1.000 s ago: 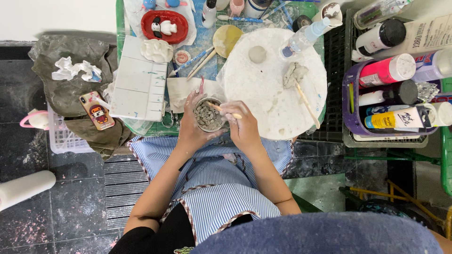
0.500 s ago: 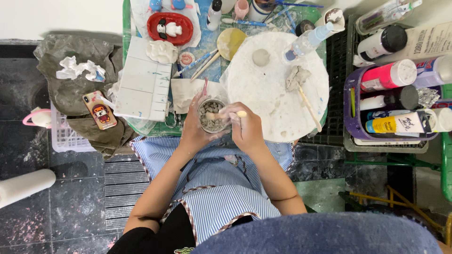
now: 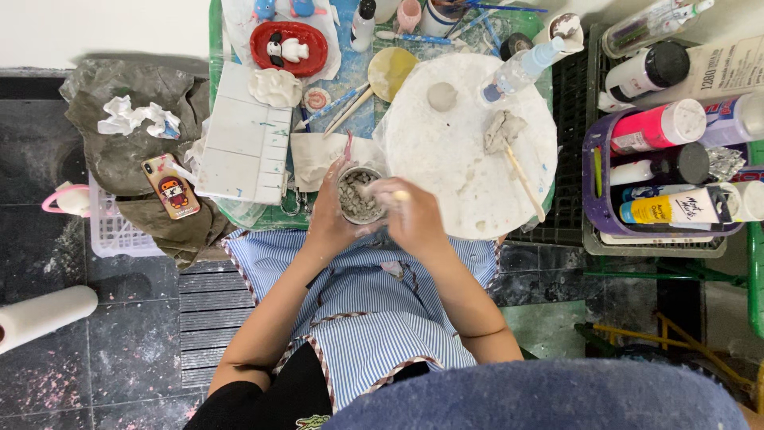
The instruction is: The person prepares clay in a small container by hand and using a wooden tool. They add water from a spray bottle and mix the clay until reaching a consistent texture.
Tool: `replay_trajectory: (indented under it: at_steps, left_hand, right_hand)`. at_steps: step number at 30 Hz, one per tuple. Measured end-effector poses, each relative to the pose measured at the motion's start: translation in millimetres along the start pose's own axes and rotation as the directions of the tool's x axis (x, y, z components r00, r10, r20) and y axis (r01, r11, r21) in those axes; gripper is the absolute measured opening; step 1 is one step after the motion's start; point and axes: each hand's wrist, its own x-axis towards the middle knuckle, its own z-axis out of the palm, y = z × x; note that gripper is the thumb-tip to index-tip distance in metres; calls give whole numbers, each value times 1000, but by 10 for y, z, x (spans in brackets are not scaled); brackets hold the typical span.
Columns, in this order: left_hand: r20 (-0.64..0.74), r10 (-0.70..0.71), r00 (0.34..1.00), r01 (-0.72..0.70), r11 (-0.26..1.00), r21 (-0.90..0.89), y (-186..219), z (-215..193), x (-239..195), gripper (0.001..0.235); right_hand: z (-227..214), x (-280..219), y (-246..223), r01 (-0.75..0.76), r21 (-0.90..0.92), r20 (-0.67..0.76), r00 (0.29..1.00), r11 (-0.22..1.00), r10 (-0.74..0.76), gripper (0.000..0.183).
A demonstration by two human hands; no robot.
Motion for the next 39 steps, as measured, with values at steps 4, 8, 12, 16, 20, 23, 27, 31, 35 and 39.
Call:
replay_trajectory:
  at_steps: [4, 8, 12, 16, 20, 23, 27, 31, 35, 39]
  left_hand:
    - [14, -39, 999, 39, 998, -57, 24, -2, -8, 127]
    - [1, -15, 1000, 15, 1000, -18, 7, 16, 4, 127]
    - [16, -40, 999, 40, 999, -11, -21, 14, -5, 131]
    - [-8, 2, 1000, -2, 1000, 23, -6, 24, -12, 129]
    - [-1, -19, 1000, 19, 1000, -1, -34, 35, -37, 126]
    - [-18, 9, 1000, -9, 999, 36, -54, 47, 16, 126]
    - [-20, 26, 999, -25, 999, 40, -75, 45, -36, 128]
    - [-13, 20, 1000, -20, 999, 40, -67, 45, 5, 126]
    - [-7, -1, 1000, 1, 1000, 28, -68, 44, -39, 125]
    - [-38, 66, 997, -65, 997, 36, -45, 37, -25, 124]
  right_hand:
    - [-2, 30, 47, -68, -53, 6, 998, 996, 68, 13]
    - [-75, 7, 20, 146, -105, -61, 986, 984, -153, 4]
    - [-71, 22, -12, -4, -153, -10, 1000, 988, 3, 15]
    - [-102, 7, 4, 88, -105, -55, 994, 991, -94, 11]
    - [-24, 71, 59, 30, -204, 21, 999, 979, -27, 18]
    - [-129, 4, 11, 29, -139, -32, 999, 990, -34, 19]
    - [-77, -45, 34, 16, -94, -67, 997, 995, -23, 11]
    - [-65, 39, 56, -123, -90, -13, 992, 988, 123, 22]
    - [-19, 36, 42, -78, -28, -41, 996, 997, 77, 25]
    - [-30, 60, -30, -84, -99, -3, 996, 992, 84, 15]
